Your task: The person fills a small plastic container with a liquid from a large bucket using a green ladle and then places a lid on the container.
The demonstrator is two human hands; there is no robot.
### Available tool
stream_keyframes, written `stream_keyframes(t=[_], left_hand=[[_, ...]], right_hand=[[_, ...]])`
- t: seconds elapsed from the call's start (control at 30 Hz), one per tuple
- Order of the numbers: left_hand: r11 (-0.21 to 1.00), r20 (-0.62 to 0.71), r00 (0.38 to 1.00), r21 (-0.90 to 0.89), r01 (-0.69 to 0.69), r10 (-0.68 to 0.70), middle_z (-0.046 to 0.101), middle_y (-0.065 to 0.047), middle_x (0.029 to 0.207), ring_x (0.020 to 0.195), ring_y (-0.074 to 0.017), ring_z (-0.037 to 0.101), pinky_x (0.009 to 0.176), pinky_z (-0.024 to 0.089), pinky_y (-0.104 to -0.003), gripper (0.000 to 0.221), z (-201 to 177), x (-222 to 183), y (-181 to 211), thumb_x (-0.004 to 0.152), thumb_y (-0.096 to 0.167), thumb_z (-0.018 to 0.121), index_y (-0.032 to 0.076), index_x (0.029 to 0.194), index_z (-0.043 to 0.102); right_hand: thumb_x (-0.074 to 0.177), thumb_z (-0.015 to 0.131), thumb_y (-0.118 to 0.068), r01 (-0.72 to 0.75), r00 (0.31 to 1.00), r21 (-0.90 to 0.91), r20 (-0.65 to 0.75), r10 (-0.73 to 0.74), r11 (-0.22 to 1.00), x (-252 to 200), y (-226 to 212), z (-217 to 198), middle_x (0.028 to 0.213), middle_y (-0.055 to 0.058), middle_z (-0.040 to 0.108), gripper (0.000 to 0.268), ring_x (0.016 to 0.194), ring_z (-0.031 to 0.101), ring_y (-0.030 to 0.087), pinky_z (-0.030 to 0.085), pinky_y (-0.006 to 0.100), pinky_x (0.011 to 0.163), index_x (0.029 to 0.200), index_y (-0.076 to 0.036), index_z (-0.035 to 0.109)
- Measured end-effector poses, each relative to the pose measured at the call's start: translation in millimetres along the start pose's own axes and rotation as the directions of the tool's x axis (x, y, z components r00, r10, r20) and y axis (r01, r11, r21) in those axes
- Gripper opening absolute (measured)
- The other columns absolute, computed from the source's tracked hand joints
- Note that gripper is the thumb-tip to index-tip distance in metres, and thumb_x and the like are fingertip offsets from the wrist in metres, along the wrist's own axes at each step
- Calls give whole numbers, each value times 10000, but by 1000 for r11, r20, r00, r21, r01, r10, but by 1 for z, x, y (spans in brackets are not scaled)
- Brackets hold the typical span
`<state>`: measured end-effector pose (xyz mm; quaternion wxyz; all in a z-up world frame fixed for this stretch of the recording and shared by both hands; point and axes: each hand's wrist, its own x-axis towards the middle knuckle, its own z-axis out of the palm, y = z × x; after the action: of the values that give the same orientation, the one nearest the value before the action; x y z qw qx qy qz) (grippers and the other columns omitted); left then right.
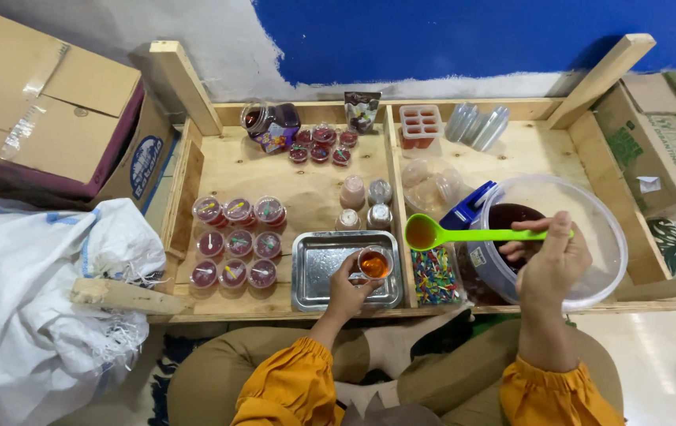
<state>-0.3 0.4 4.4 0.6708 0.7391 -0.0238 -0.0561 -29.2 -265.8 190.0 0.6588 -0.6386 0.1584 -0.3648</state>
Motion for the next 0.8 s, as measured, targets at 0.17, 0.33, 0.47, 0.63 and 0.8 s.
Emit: stream_keyframes(t=[0.17,0.33,0.47,0.63,0.8], left_hand=[[989,-58,998,-146,11,-20,730,-120,1131,1016,-226,701,821,637,-330,785,4,2,-10,613,106,974,127,1327,650],[990,-46,998,-139,24,-31,728,-124,1150,1030,-240,694,840,629,-359,776,4,2,-9,626,122,970,140,1332,647],[990,-46,998,-140,26,-33,726,-101,1160,1033,-226,691,839,628,-349,785,4,3,-19,634,137,973,153,1343,638],[989,-51,999,-146,-12,4,719,-113,1155,1030,-246,691,831,631,-374,783,2,3,-18,634,122,971,127,1340,631],[991,-55,998,-130,-18,10,721,-114,1132,1018,-250,700,821,641,-378,784,2,4,-17,637,103,972,115,1339,623]], right_hand=[[1194,419,-321,-10,998,116,62,3,993,-16,32,20,802,245,684,458,444,633,201,506,200,350,851,-38,532],[1191,409,-312,0,991,82,133,-11,997,-32,40,32,821,259,693,467,448,641,220,522,228,362,863,-6,539],[1189,404,-283,13,979,59,204,-25,998,-38,44,32,844,248,709,441,490,670,230,547,240,402,877,-11,556],[1174,399,-283,34,955,93,292,-60,995,-40,51,30,867,236,719,417,523,696,223,571,239,441,900,-9,555],[1140,420,-232,114,896,132,415,-160,985,-43,52,29,938,267,727,394,594,733,255,618,287,519,923,47,591]])
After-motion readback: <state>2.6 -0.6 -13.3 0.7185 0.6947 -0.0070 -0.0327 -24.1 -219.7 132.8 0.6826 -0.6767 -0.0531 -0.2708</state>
